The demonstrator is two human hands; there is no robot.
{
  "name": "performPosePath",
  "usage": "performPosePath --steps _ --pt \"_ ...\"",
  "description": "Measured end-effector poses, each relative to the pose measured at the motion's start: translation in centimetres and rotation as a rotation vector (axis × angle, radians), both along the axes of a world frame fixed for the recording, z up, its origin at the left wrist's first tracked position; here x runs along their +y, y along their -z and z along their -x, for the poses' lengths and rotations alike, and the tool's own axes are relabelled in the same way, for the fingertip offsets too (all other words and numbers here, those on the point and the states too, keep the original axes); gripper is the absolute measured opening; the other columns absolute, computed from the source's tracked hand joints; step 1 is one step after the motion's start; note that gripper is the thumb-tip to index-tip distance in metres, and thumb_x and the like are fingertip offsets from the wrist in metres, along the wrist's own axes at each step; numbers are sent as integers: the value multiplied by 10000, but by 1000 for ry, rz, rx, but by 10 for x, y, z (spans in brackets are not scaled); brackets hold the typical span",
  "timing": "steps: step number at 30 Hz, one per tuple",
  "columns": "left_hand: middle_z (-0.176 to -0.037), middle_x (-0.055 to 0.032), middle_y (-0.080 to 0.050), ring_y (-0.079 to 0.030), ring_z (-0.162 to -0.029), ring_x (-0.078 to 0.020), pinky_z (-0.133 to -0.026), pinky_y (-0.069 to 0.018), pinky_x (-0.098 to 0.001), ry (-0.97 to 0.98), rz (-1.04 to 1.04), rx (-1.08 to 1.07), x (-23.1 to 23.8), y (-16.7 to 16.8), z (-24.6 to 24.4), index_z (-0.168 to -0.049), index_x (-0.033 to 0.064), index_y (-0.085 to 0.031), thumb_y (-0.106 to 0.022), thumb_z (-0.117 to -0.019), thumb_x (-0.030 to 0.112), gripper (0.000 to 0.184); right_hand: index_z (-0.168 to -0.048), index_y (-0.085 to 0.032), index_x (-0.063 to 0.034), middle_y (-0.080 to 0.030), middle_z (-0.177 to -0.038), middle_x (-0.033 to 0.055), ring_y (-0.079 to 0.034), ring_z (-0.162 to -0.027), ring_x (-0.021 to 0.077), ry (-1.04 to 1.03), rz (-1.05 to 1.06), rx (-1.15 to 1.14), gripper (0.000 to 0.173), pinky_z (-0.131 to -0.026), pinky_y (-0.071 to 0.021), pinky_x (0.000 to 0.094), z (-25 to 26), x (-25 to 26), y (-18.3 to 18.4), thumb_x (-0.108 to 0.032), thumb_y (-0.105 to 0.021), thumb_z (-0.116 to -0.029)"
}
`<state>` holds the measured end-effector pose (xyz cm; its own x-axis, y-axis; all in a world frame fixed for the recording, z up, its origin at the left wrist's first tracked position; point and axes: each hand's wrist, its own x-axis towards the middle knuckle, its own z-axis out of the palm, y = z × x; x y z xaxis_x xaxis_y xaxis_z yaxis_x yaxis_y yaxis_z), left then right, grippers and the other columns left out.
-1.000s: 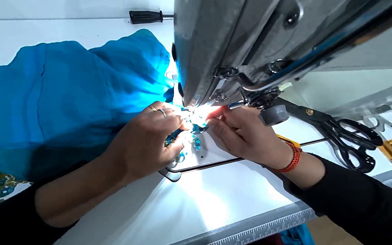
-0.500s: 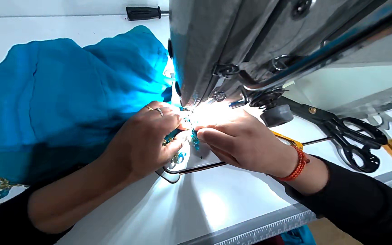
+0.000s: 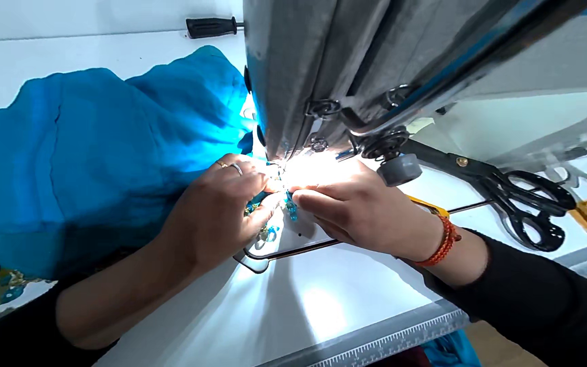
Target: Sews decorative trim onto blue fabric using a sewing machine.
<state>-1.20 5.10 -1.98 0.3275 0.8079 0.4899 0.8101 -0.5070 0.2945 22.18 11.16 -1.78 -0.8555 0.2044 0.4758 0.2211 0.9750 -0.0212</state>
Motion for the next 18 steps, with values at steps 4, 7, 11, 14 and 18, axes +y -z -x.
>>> performPosePath --steps 4,7,11,14,18 --pt "-1012 -83 -757 -679 -1106 -232 -995 -500 -318 2 11 5 -1 0 0 -939 75 -773 -623 -921 241 224 -1051 -735 -85 -714 -883 57 -656 -755 206 1 4 -1 214 -616 -477 357 0 0 0 -77 -539 -966" --pt "-1005 -93 -760 -687 -1094 -239 -985 -504 -316 -1 -15 7 -1 1 -1 -933 67 -772 -621 -917 232 224 -1029 -725 -90 -707 -843 55 -648 -724 212 -2 -2 5 205 -586 -444 357 2 0 -1 -82 -528 -973" --pt "-1005 -90 -758 -684 -1108 -233 -995 -503 -318 -2 -12 -5 -1 1 -1 -927 75 -767 -620 -907 215 204 -1021 -724 -89 -690 -831 53 -635 -711 204 6 3 11 199 -579 -441 348 2 0 -1 -86 -528 -984" --pt "-1014 -92 -758 -686 -1097 -229 -979 -507 -308 -4 -11 -1 -1 0 -2 -932 77 -771 -620 -901 213 205 -1008 -722 -89 -678 -818 51 -627 -708 206 8 -6 17 191 -578 -431 347 3 0 0 -90 -533 -978" --pt "-1029 -88 -760 -684 -1109 -226 -991 -503 -309 -10 -4 2 0 1 -2 -943 85 -772 -622 -904 221 206 -1009 -723 -83 -700 -858 63 -650 -743 207 2 -8 20 194 -599 -460 344 2 0 0 -76 -532 -976"
